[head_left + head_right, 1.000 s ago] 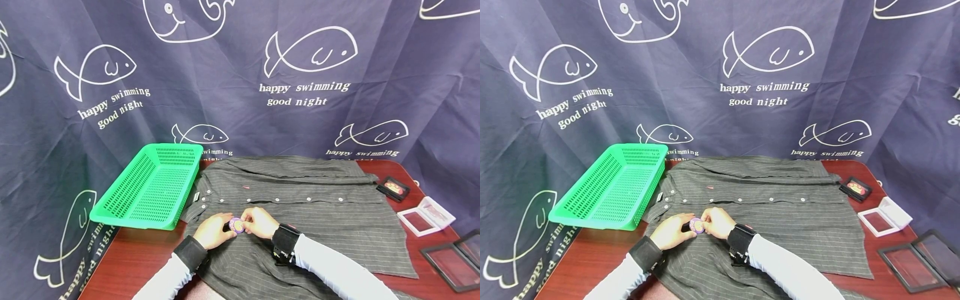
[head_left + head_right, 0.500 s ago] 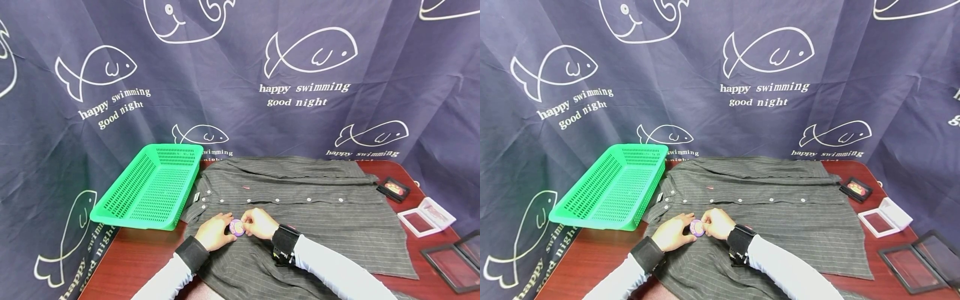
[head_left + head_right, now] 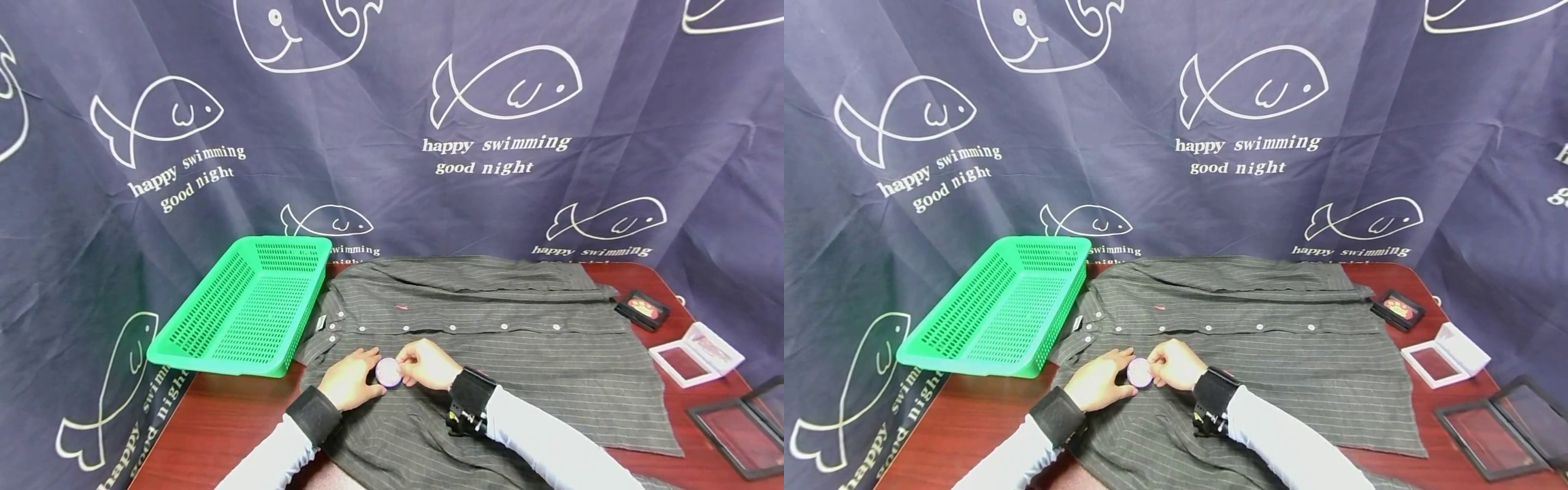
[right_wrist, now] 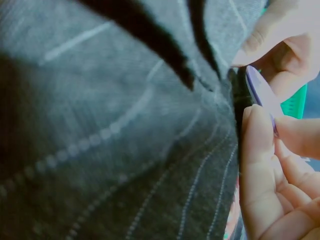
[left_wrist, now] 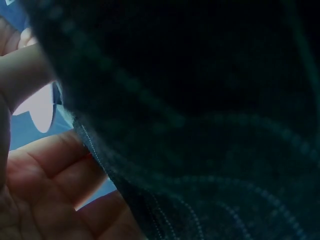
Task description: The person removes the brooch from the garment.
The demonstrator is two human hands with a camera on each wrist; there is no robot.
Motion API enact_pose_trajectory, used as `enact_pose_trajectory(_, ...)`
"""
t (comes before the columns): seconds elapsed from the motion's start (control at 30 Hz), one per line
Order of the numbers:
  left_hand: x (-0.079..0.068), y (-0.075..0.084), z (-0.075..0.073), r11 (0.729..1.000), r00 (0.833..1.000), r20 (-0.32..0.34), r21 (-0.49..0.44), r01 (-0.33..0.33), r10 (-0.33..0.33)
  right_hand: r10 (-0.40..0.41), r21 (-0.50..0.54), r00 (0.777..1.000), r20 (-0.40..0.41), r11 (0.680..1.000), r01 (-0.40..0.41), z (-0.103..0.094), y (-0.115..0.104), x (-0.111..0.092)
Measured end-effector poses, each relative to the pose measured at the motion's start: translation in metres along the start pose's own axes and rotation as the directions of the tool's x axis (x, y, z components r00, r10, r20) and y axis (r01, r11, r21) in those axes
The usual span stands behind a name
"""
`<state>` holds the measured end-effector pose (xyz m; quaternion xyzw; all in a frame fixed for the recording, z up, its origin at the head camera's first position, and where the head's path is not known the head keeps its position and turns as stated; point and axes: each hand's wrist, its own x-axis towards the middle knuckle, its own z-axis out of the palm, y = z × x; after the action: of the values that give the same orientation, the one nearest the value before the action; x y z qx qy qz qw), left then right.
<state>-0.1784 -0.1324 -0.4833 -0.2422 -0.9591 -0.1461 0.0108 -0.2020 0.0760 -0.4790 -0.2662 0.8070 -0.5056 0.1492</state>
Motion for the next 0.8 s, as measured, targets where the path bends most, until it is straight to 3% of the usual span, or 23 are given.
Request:
enact_pose_trajectory(0.37,0.001,-0.001,0.0,1.0,0.999,0.031,0.001,0.027,-0.027,-0.003,0.151,1.0,-0.01,0.989,0.005,-0.009,0.0,-0.009)
enact_pose_trajectory(0.63,0.001,-0.002,0.0,1.0,0.999,0.036,0.004,0.026,-0.026,-0.071,0.145,0.989,-0.13,0.985,0.09,-0.019,-0.003,-0.017)
enact_pose_trajectory(0.8,0.002,-0.003,0.002,1.0,0.999,0.031,0.008,0.02,-0.021,-0.133,0.063,0.966,-0.22,0.987,0.151,-0.027,-0.007,-0.021)
